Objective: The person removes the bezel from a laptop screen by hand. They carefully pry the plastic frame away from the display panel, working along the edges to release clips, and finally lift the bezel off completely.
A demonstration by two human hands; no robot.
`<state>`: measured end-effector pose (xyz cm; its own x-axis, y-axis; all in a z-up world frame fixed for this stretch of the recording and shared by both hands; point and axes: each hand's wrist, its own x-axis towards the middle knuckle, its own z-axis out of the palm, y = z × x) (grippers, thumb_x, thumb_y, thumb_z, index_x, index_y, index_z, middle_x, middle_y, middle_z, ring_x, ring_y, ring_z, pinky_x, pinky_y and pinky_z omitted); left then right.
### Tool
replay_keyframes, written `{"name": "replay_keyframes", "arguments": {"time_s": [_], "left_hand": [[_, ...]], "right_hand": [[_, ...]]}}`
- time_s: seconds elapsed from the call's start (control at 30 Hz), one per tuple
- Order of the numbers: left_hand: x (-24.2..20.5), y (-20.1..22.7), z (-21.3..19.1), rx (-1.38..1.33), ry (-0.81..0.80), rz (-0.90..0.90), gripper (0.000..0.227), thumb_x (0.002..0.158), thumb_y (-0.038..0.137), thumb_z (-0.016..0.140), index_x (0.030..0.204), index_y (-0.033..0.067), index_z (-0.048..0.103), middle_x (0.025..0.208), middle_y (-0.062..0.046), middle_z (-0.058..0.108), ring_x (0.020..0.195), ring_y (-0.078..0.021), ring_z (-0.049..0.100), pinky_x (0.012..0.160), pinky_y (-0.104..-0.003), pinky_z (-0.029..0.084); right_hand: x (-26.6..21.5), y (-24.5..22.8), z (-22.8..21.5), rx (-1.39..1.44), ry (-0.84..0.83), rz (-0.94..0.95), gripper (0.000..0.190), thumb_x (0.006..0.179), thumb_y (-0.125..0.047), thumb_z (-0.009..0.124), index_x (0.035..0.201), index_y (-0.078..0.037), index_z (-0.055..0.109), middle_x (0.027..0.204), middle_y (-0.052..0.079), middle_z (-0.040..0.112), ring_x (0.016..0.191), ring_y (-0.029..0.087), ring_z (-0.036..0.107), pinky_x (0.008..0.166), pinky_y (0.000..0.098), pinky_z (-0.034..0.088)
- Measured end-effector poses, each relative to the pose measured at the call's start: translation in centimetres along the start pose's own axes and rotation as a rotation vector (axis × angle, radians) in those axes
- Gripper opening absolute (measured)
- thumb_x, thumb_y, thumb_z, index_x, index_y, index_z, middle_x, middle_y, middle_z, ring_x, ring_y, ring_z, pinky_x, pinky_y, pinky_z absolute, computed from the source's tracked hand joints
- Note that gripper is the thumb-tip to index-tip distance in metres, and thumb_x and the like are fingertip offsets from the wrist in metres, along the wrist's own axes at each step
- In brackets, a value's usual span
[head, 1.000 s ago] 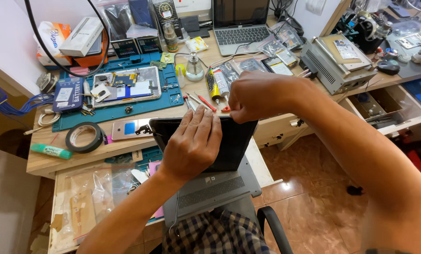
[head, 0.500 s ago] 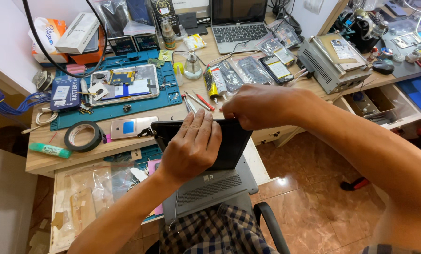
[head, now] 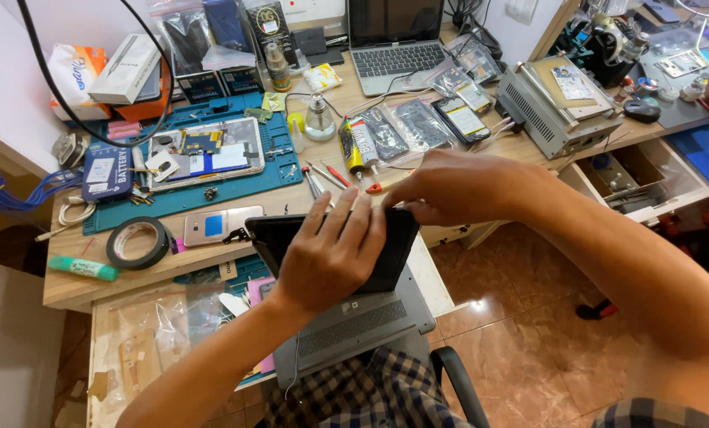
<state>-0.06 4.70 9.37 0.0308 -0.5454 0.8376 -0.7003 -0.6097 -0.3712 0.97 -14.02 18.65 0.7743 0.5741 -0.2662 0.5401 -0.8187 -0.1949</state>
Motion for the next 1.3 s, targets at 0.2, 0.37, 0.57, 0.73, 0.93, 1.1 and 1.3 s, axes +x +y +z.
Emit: {"name": "replay_keyframes", "arguments": {"time_s": [0.2,0.37,0.57,0.73,0.93,1.1,1.3], "left_hand": [[0.6,0.6,1.5,-0.132,0.001,0.023,0.014,0.086,0.007,0.054,0.089,0.0023,0.066,0.083,-0.014,0.063,0.080,-0.0265,0.065,0.073,-0.036,0.052],[0.5,1.1,2.1,-0.054,0.014,0.050,0.014,0.084,0.007,0.055,0.089,0.0019,0.066,0.082,-0.014,0.064,0.078,-0.0258,0.066,0.072,-0.034,0.053],[0.9,0.7,2.2,-0.021,0.012,0.098,0.012,0.084,0.007,0.055,0.088,0.0006,0.064,0.082,-0.016,0.064,0.078,-0.0272,0.066,0.074,-0.034,0.054],[1.1,0.7,2.0,-0.024,-0.005,0.105,0.011,0.083,0.008,0.057,0.087,0.0015,0.064,0.081,-0.015,0.065,0.077,-0.0267,0.067,0.073,-0.035,0.054],[1.3,0.2,2.3,-0.058,-0.045,0.105,0.011,0.083,0.008,0.055,0.085,0.0037,0.065,0.080,-0.013,0.063,0.076,-0.0242,0.065,0.071,-0.033,0.054],[1.4,-0.6,3.0,-0.142,-0.064,0.048,0.006,0.084,0.008,0.059,0.081,0.0073,0.064,0.074,-0.007,0.058,0.071,-0.0198,0.061,0.064,-0.027,0.052],[1.6,-1.2,2.8,-0.200,-0.088,0.014,0.005,0.084,0.008,0.061,0.079,0.0068,0.063,0.076,-0.007,0.058,0.074,-0.0211,0.062,0.065,-0.027,0.053]], "right_hand": [[-1.3,3.5,3.2,0.397,0.413,-0.294,0.023,0.073,0.001,0.057,0.091,-0.006,0.069,0.064,0.012,0.069,0.059,0.026,0.067,0.058,0.0398,0.052],[-1.1,4.9,6.6,0.537,0.653,-0.347,0.025,0.074,0.004,0.057,0.092,-0.007,0.070,0.073,0.008,0.070,0.066,0.022,0.067,0.064,0.0368,0.053],[0.9,4.8,10.9,0.689,1.090,-0.422,0.013,0.075,0.002,0.061,0.085,0.002,0.070,0.073,0.012,0.067,0.066,0.027,0.063,0.064,0.0377,0.052],[1.8,4.9,13.0,0.817,1.269,-0.427,0.014,0.072,0.002,0.065,0.083,0.008,0.069,0.069,0.016,0.066,0.062,0.027,0.062,0.061,0.0366,0.052],[2.1,5.6,15.3,0.864,1.301,-0.347,0.031,0.074,-0.001,0.067,0.102,0.011,0.063,0.067,0.015,0.065,0.062,0.014,0.058,0.056,0.0321,0.049],[2.3,6.3,16.5,0.851,1.124,-0.280,0.018,0.077,-0.003,0.062,0.092,0.002,0.070,0.059,0.012,0.066,0.052,0.017,0.064,0.045,0.0302,0.049],[2.8,5.9,17.0,0.872,1.172,-0.280,0.026,0.072,0.007,0.062,0.097,0.004,0.068,0.067,0.015,0.066,0.060,0.018,0.064,0.053,0.0323,0.052]]}}
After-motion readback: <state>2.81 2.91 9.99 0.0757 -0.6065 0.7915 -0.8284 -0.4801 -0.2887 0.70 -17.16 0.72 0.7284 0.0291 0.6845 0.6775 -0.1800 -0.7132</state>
